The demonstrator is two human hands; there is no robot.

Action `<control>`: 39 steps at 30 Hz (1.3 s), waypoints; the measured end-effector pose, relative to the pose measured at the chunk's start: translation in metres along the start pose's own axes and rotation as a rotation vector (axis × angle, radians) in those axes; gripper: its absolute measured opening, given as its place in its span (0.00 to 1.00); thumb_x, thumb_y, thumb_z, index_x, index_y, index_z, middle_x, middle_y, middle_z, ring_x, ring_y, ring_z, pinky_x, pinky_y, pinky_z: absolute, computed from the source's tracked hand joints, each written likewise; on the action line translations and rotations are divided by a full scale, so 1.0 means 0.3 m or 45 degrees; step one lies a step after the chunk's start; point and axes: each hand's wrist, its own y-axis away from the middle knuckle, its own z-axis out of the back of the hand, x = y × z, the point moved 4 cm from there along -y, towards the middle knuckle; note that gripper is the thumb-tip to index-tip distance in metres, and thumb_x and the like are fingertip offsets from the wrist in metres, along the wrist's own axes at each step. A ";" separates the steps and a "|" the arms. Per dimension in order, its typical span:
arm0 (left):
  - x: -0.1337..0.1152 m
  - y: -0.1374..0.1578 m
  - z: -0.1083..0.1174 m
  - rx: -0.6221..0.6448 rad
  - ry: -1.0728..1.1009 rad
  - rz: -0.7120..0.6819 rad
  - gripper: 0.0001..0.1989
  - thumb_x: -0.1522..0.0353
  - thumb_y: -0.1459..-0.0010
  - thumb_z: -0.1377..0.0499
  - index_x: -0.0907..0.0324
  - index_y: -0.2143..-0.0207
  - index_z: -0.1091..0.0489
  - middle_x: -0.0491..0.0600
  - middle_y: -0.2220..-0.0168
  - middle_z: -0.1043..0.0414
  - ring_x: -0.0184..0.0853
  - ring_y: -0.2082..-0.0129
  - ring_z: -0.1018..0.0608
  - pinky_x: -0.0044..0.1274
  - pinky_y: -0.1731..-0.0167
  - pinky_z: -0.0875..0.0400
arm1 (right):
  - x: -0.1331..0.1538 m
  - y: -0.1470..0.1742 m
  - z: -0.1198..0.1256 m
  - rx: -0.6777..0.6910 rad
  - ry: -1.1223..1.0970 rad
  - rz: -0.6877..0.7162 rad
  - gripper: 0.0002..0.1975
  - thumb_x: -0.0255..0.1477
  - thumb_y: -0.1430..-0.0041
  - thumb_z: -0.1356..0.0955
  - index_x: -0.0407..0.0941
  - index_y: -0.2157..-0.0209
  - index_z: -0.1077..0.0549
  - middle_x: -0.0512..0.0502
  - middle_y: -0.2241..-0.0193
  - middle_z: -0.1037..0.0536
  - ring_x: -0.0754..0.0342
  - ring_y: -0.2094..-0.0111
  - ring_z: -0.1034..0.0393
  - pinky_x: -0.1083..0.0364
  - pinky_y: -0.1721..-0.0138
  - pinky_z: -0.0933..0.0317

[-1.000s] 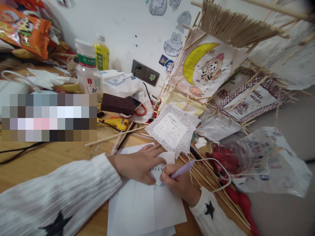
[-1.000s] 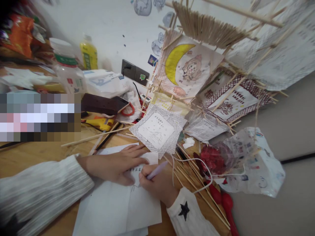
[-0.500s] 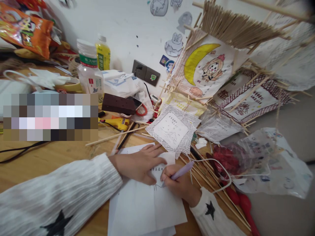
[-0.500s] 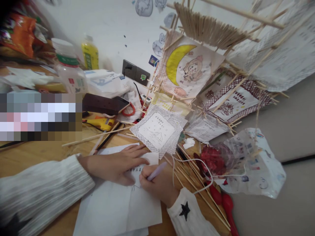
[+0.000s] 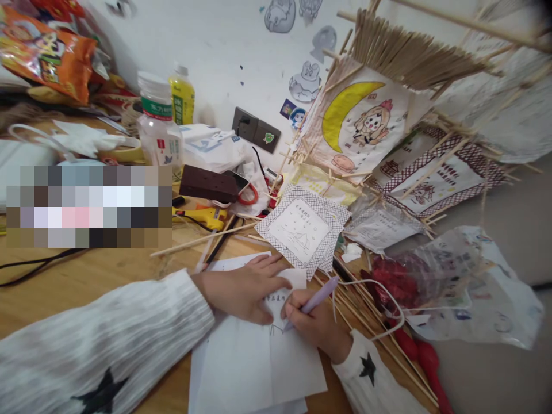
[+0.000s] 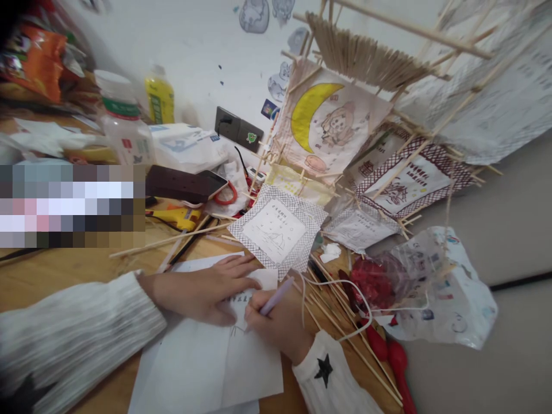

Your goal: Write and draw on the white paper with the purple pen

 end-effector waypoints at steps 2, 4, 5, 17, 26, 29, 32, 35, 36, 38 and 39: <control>0.005 0.000 0.000 0.008 0.028 0.003 0.27 0.67 0.50 0.37 0.57 0.47 0.38 0.56 0.41 0.43 0.53 0.38 0.48 0.43 0.41 0.54 | -0.006 -0.002 0.001 -0.062 -0.035 -0.021 0.13 0.27 0.44 0.37 0.43 0.82 0.36 0.51 0.81 0.32 0.58 0.77 0.38 0.60 0.74 0.44; 0.006 0.000 0.002 0.011 0.059 0.002 0.27 0.68 0.50 0.38 0.57 0.47 0.38 0.57 0.41 0.43 0.53 0.38 0.48 0.44 0.41 0.54 | -0.002 -0.005 -0.001 -0.081 -0.060 -0.002 0.14 0.27 0.43 0.37 0.43 0.82 0.38 0.52 0.82 0.34 0.58 0.78 0.39 0.60 0.74 0.45; 0.006 0.000 0.003 0.013 0.072 0.002 0.26 0.69 0.51 0.38 0.57 0.48 0.38 0.57 0.41 0.43 0.53 0.38 0.49 0.44 0.41 0.55 | 0.002 -0.007 -0.002 -0.073 -0.061 0.014 0.14 0.27 0.43 0.37 0.43 0.82 0.38 0.52 0.82 0.34 0.58 0.78 0.39 0.60 0.75 0.46; 0.008 -0.002 0.000 0.046 0.051 0.020 0.27 0.70 0.51 0.38 0.59 0.47 0.38 0.58 0.40 0.45 0.53 0.37 0.51 0.44 0.41 0.56 | 0.002 -0.007 0.003 -0.070 0.033 0.011 0.15 0.29 0.44 0.36 0.43 0.83 0.39 0.52 0.82 0.35 0.58 0.78 0.39 0.59 0.73 0.44; 0.006 0.000 -0.004 -0.037 0.062 0.006 0.25 0.66 0.50 0.38 0.56 0.48 0.37 0.56 0.41 0.42 0.53 0.39 0.47 0.44 0.41 0.54 | 0.065 -0.010 -0.045 0.111 -0.068 0.008 0.18 0.32 0.42 0.36 0.43 0.83 0.41 0.53 0.83 0.37 0.59 0.78 0.41 0.60 0.73 0.45; 0.008 -0.001 -0.008 -0.024 0.045 0.008 0.26 0.66 0.50 0.38 0.56 0.48 0.37 0.56 0.41 0.43 0.54 0.38 0.48 0.44 0.41 0.54 | 0.080 -0.012 -0.051 0.093 -0.020 0.038 0.19 0.32 0.43 0.36 0.43 0.84 0.44 0.53 0.83 0.39 0.60 0.78 0.43 0.60 0.73 0.47; 0.011 -0.002 -0.010 -0.016 0.034 0.002 0.26 0.66 0.50 0.38 0.57 0.47 0.38 0.57 0.41 0.44 0.53 0.38 0.48 0.44 0.41 0.55 | 0.084 -0.015 -0.048 0.084 0.026 0.044 0.18 0.31 0.42 0.37 0.43 0.83 0.44 0.53 0.82 0.40 0.60 0.78 0.43 0.60 0.72 0.47; 0.014 -0.001 -0.011 -0.021 0.044 -0.006 0.27 0.65 0.49 0.38 0.57 0.47 0.38 0.57 0.40 0.45 0.53 0.38 0.49 0.43 0.41 0.55 | 0.086 -0.016 -0.047 0.089 0.097 0.051 0.17 0.30 0.42 0.37 0.43 0.82 0.45 0.54 0.82 0.40 0.59 0.76 0.43 0.60 0.71 0.47; 0.014 -0.001 -0.012 -0.023 0.050 -0.010 0.27 0.66 0.49 0.38 0.57 0.47 0.38 0.57 0.40 0.44 0.53 0.38 0.49 0.43 0.41 0.55 | 0.086 -0.015 -0.048 0.080 0.118 0.056 0.17 0.30 0.43 0.37 0.43 0.82 0.45 0.53 0.82 0.40 0.59 0.76 0.42 0.60 0.71 0.47; 0.013 0.001 -0.012 -0.035 0.062 -0.018 0.26 0.66 0.50 0.38 0.58 0.48 0.37 0.58 0.40 0.44 0.53 0.38 0.48 0.43 0.41 0.55 | 0.082 -0.010 -0.050 0.054 0.119 0.056 0.17 0.31 0.43 0.37 0.43 0.82 0.46 0.53 0.82 0.39 0.59 0.75 0.41 0.60 0.71 0.47; 0.013 0.003 -0.011 -0.047 0.068 -0.017 0.25 0.67 0.50 0.38 0.58 0.49 0.37 0.58 0.40 0.44 0.53 0.39 0.47 0.43 0.41 0.54 | 0.076 -0.007 -0.051 0.037 0.091 0.038 0.17 0.31 0.42 0.37 0.43 0.82 0.45 0.53 0.81 0.39 0.58 0.76 0.41 0.60 0.72 0.46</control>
